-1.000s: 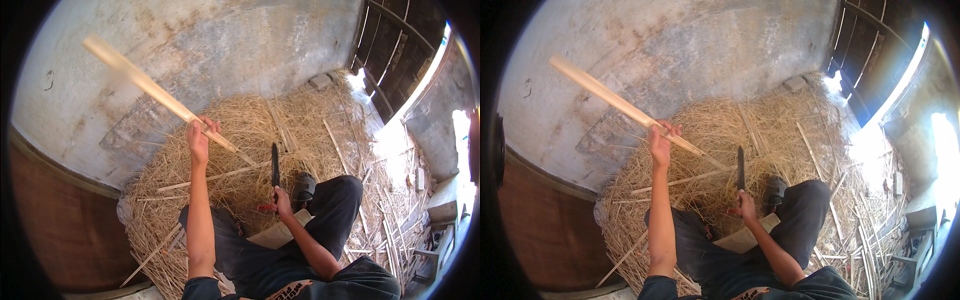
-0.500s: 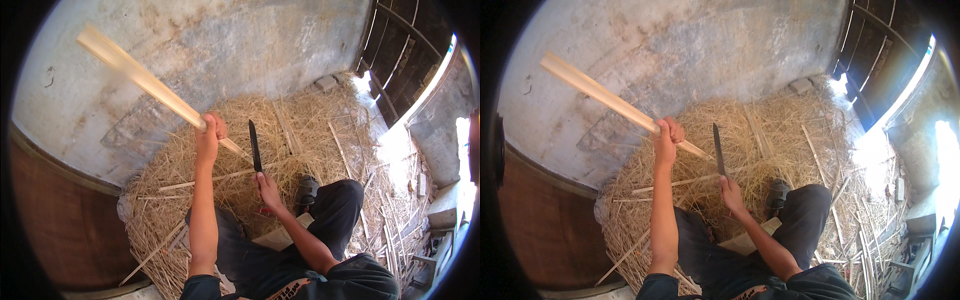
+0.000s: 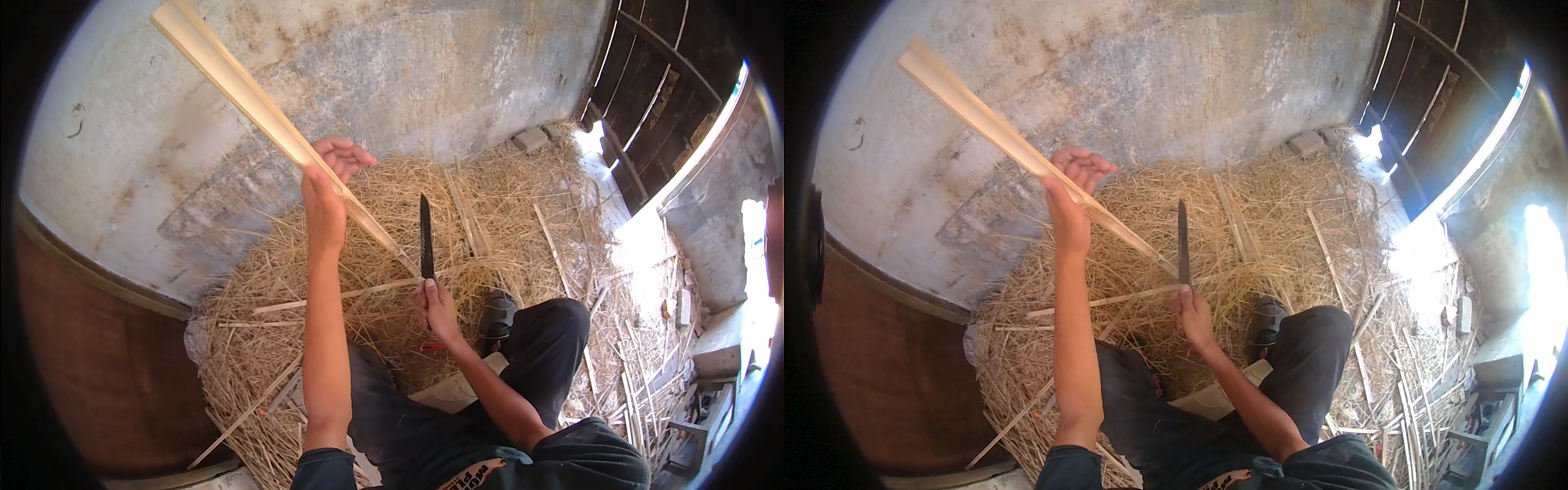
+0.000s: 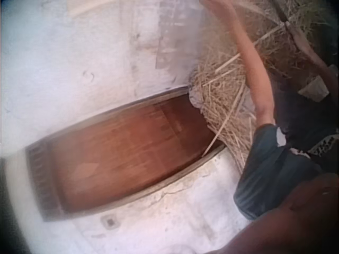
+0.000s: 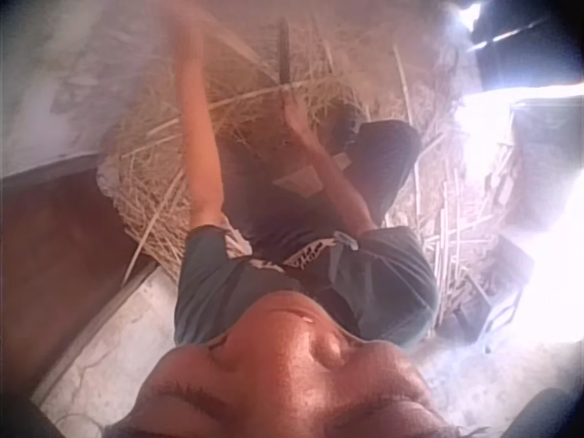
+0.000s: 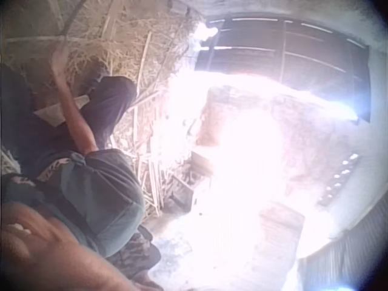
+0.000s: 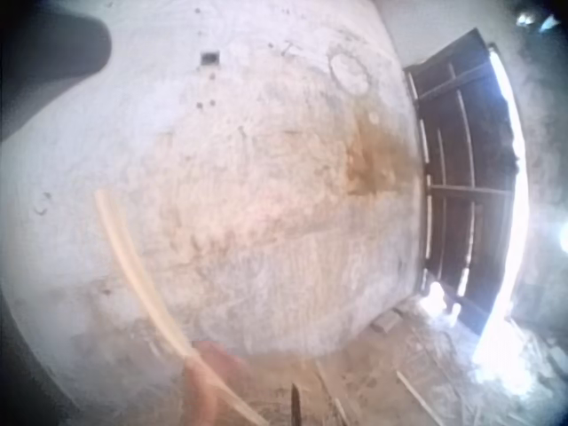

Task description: The person sits on a straw-covered floor and uses a red utility knife to shave thin strips from a long wooden stick. They repeatedly scrape the blade along the length of the stick to remove material, occasionally rotating the stick to work on different sides.

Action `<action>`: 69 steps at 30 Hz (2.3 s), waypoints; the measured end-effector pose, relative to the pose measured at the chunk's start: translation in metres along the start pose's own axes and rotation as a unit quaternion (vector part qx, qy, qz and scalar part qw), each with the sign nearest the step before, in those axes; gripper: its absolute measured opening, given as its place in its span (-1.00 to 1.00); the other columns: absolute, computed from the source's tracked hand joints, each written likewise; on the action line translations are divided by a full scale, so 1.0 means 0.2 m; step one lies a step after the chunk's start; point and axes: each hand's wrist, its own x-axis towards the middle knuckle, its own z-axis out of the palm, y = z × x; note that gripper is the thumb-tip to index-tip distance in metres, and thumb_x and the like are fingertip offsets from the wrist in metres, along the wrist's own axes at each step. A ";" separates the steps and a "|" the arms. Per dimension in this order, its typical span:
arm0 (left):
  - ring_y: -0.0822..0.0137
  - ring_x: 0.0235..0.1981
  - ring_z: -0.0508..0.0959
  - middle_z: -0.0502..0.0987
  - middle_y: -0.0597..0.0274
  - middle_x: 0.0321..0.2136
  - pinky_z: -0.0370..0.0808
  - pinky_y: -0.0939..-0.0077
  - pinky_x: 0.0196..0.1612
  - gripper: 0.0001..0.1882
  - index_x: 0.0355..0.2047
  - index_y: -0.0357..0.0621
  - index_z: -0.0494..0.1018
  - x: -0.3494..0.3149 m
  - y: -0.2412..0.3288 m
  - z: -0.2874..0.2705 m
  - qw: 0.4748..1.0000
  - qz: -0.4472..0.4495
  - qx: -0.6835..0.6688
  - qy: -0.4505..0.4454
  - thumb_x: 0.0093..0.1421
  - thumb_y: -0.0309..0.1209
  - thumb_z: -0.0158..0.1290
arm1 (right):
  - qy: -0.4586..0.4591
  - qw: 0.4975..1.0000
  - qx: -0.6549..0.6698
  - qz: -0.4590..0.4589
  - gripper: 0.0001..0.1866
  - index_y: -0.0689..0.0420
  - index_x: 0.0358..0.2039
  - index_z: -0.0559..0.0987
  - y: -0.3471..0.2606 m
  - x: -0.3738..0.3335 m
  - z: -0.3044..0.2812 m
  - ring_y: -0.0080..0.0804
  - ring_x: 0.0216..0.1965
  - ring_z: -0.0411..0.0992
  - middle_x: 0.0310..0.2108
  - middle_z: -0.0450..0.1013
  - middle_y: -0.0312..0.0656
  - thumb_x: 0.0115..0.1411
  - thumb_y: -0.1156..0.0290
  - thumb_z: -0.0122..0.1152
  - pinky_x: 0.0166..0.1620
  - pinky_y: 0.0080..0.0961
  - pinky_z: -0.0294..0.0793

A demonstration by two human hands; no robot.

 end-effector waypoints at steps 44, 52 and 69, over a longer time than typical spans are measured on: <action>0.51 -0.71 -0.19 -0.12 0.52 -0.75 -0.20 0.46 -0.62 -0.18 -0.62 0.13 -0.03 0.13 0.04 -0.01 0.983 -0.164 -0.086 0.003 0.24 0.62 -0.54 | 0.013 0.983 -0.182 0.006 -0.54 0.23 -0.35 0.47 0.14 0.04 -0.04 -0.51 -0.57 0.30 -0.61 0.32 -0.26 0.56 0.12 -0.09 -0.46 -0.34 0.31; 0.50 -0.70 -0.18 -0.12 0.52 -0.74 -0.18 0.46 -0.62 -0.18 -0.61 0.12 -0.03 0.09 0.07 -0.01 0.982 -0.172 -0.076 0.022 0.24 0.62 -0.56 | 0.161 0.964 0.004 -0.210 -0.57 0.20 -0.34 0.41 -0.35 -0.08 0.08 -0.58 -0.59 0.24 -0.59 0.26 -0.34 0.59 0.13 -0.13 -0.51 -0.48 0.24; 0.52 -0.69 -0.13 -0.08 0.51 -0.73 -0.13 0.48 -0.59 -0.21 -0.56 0.10 0.02 0.07 0.03 0.07 0.985 -0.164 -0.057 -0.009 0.30 0.57 -0.55 | 0.124 0.948 -0.202 -0.212 -0.61 0.38 -0.03 0.47 -0.32 -0.08 0.07 -0.11 -0.62 0.42 -0.60 0.46 -0.01 0.56 0.22 -0.07 -0.50 -0.23 0.34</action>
